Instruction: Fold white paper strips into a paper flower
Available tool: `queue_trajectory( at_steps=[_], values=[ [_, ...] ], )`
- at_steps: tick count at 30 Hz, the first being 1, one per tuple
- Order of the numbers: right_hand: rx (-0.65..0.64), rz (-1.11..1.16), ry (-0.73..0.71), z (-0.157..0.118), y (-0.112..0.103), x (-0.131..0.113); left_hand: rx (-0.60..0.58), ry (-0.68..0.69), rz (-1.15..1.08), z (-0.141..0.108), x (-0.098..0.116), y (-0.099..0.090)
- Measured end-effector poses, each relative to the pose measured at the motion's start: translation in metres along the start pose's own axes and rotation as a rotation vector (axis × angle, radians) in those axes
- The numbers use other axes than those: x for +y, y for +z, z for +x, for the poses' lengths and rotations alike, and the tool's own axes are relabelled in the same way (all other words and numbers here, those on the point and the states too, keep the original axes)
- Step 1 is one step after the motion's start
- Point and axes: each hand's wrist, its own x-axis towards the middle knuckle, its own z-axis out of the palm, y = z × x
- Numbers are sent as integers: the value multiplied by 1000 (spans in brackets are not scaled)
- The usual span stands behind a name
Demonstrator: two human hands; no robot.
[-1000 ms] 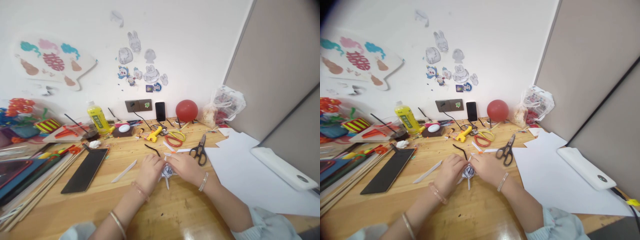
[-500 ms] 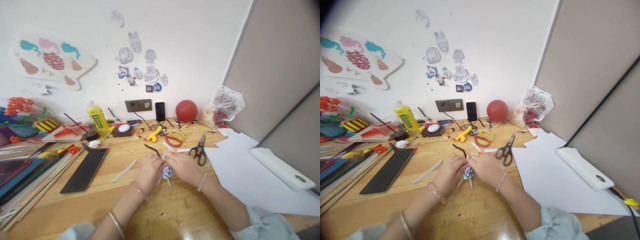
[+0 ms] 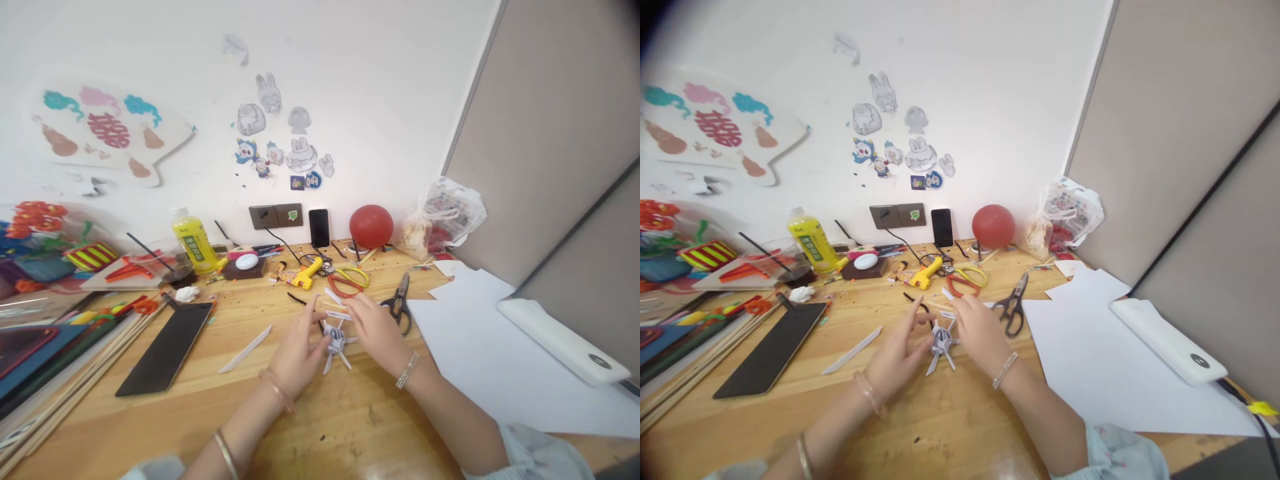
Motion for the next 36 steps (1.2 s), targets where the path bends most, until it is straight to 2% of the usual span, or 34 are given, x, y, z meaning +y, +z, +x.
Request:
queue_trajectory(
  at_steps=[2,5,10,16,20,25,27,31,36],
  values=[
    [4,23,111,0,2,3,-63,-17,-68,0,1,2],
    [-84,46,193,0,3,4,-116,-72,-83,0,1,4],
    [-238,61,207,-4,0,-10,-63,-198,-73,0,3,3],
    [-277,139,191,-7,2,-17,-60,-249,7,0,10,0],
    [-274,133,152,-7,6,-13,-69,-175,66,2,5,-3],
    [-246,62,50,-6,6,-15,22,46,304,5,-3,-9],
    [-240,43,10,-6,6,-16,-18,107,318,6,-2,-11],
    [-229,40,-37,-6,9,-15,-130,79,261,7,4,-14],
    [-244,-6,-89,-7,13,-10,-154,46,255,5,9,-14]
  ],
)
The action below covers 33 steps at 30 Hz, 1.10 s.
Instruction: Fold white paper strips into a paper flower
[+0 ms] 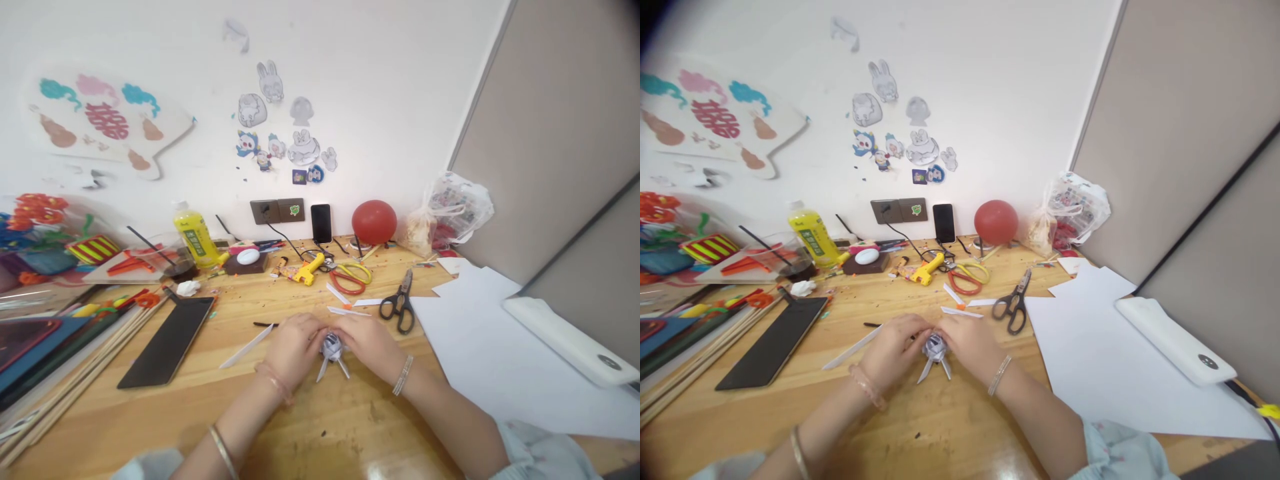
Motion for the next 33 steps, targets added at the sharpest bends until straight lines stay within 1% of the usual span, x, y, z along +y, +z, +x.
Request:
queue_trajectory(
  at_steps=[5,11,15,19,25,30,33],
  values=[
    [6,-108,-81,-1,2,3,-24,13,-50,0,2,-1],
    [-1,-257,-87,0,3,2,-29,-65,-94,3,-1,1],
    [-30,-290,-118,0,2,4,-3,-79,-140,3,-1,2],
    [-59,-335,-134,0,-3,3,-6,-101,-155,3,1,1],
    [-58,-310,-144,1,-6,2,-10,-103,-157,2,1,1],
    [14,-273,-115,1,-3,3,5,-96,-182,2,3,-1],
    [43,-263,-126,0,-1,4,12,-89,-212,0,4,-3]
  ],
)
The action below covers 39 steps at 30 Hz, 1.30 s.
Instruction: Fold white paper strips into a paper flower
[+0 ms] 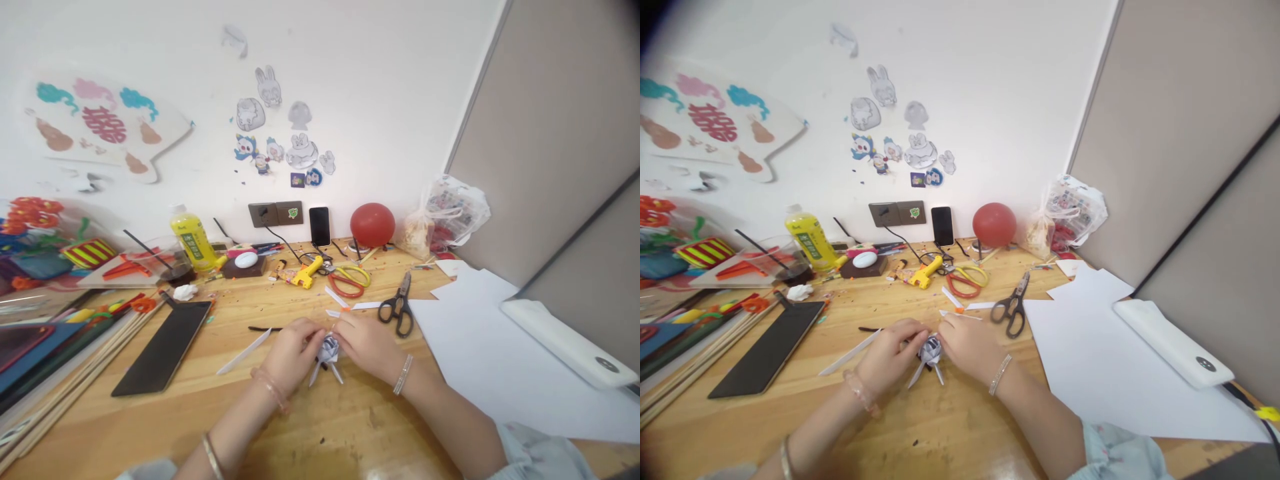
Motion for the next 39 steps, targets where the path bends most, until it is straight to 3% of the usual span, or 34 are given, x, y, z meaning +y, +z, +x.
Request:
queue_trajectory(
  at_steps=[6,9,11,14,22,30,35,39],
  values=[
    [10,3,109,-1,1,1,152,54,-23,-5,-7,5],
    [33,24,167,-1,-1,0,223,-92,-105,-5,-10,14],
    [62,44,187,0,-3,-2,182,-205,-278,-4,-11,21],
    [93,84,213,0,-4,-4,125,-228,-516,-3,-10,27],
    [116,303,272,0,-6,-9,87,-259,-765,-1,-9,25],
    [125,407,254,1,-12,-9,122,-246,-786,-2,-6,27],
    [263,659,294,1,-17,-7,148,-162,-821,-2,-2,22],
    [298,632,243,-1,-25,-4,134,-154,-751,-2,0,17]
  ],
)
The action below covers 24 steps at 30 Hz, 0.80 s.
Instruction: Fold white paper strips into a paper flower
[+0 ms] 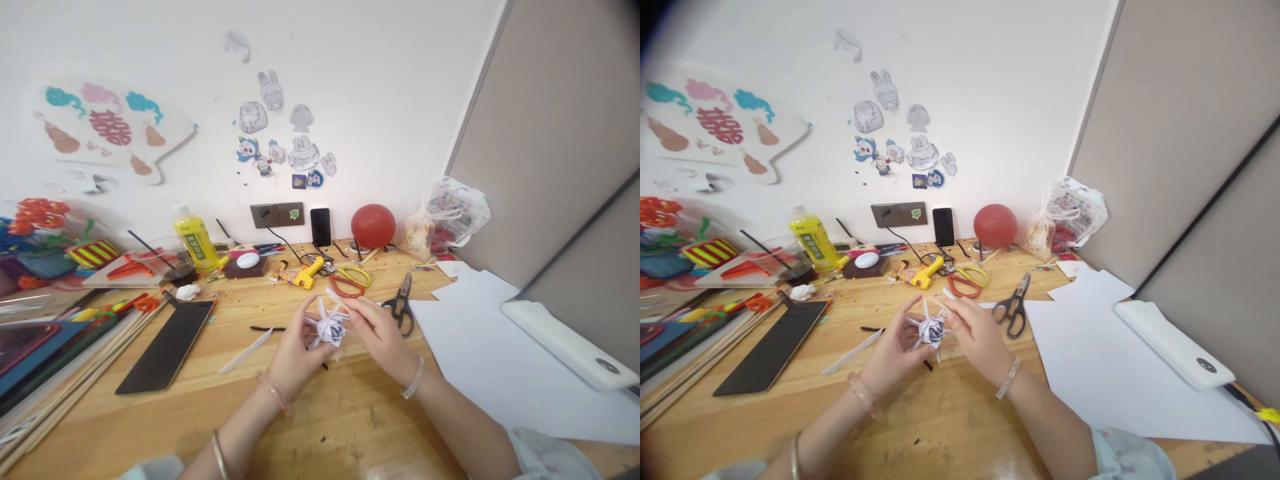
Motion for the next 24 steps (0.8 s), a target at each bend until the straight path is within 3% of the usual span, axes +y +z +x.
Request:
queue_trajectory(
  at_steps=[2,7,10,17,21,24],
  values=[
    [-72,-63,-42,0,-4,-1,-44,-23,-5,0,-2,-2],
    [-300,-183,-107,2,-5,3,-280,-123,-79,2,-16,-11],
    [-380,-154,-128,2,-4,9,-325,-135,-125,3,-20,-15],
    [-481,-224,-160,2,-5,16,-334,-137,-92,5,-18,-15],
    [-475,-240,-156,1,-2,18,-313,-104,134,6,-23,-20],
    [-434,-253,-150,0,2,20,-202,66,400,7,-20,-25]
  ],
)
